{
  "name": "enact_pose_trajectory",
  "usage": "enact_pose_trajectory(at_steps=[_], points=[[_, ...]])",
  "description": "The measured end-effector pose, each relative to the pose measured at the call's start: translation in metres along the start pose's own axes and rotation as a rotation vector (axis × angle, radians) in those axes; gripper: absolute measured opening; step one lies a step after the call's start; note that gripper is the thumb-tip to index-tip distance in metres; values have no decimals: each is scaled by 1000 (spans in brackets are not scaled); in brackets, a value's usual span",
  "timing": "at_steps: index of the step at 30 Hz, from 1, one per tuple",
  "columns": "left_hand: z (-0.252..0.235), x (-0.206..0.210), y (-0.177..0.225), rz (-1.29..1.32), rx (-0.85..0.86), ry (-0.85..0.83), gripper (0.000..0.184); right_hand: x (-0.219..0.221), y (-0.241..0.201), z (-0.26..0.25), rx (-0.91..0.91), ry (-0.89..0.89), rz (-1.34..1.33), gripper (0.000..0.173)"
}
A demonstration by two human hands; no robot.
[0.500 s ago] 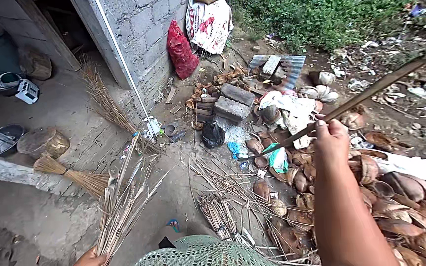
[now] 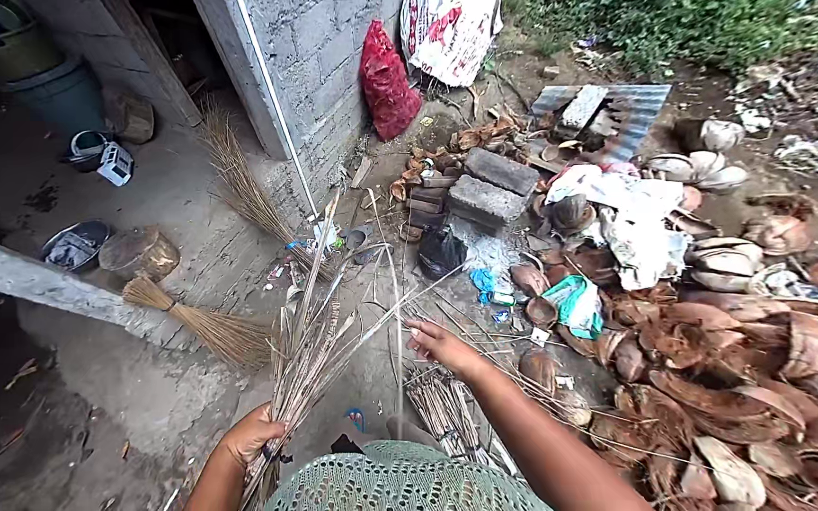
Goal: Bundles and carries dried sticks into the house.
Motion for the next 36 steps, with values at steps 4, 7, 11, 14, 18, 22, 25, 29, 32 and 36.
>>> enact_pose_trajectory(at_steps=[4, 7, 11, 14, 18, 22, 25, 29, 32, 36], points=[[-8, 7, -6, 2, -34, -84, 30, 47, -20, -22, -194, -23, -429, 39], [-9, 7, -11, 56, -22, -116, 29, 53, -29, -24, -208, 61, -554, 27], [-6, 4, -17, 136, 40, -179, 36, 26, -29, -20, -152, 242, -609, 33], [-4, 8, -19, 157, 54, -227, 31, 14, -31, -19, -54, 275, -657, 34], [-10, 19, -16, 159, 19, -312, 25, 35, -24, -29, 142, 185, -698, 36], [-19, 27, -10, 123, -32, -322, 26, 56, -23, -32, 113, 43, -772, 26], [-23, 18, -11, 133, -7, -333, 28, 46, -31, -23, -43, 2, -709, 22], [-18, 1, -12, 143, 25, -282, 29, -2, -41, -8, -140, 181, -665, 28], [-6, -10, -14, 135, 38, -180, 35, -45, -42, 14, -214, 282, -714, 31], [7, -30, -19, 152, 113, -132, 36, -99, -29, 50, -289, 456, -799, 33]])
Point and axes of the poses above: each hand's wrist, its own z-axis away from the middle knuckle, its own x-axis out of the palm, y = z × x, the point moved 2 cm from there along -z, towards the middle knuckle, and after that the axes turned 13 degrees about -y, right-handed, at the moved point
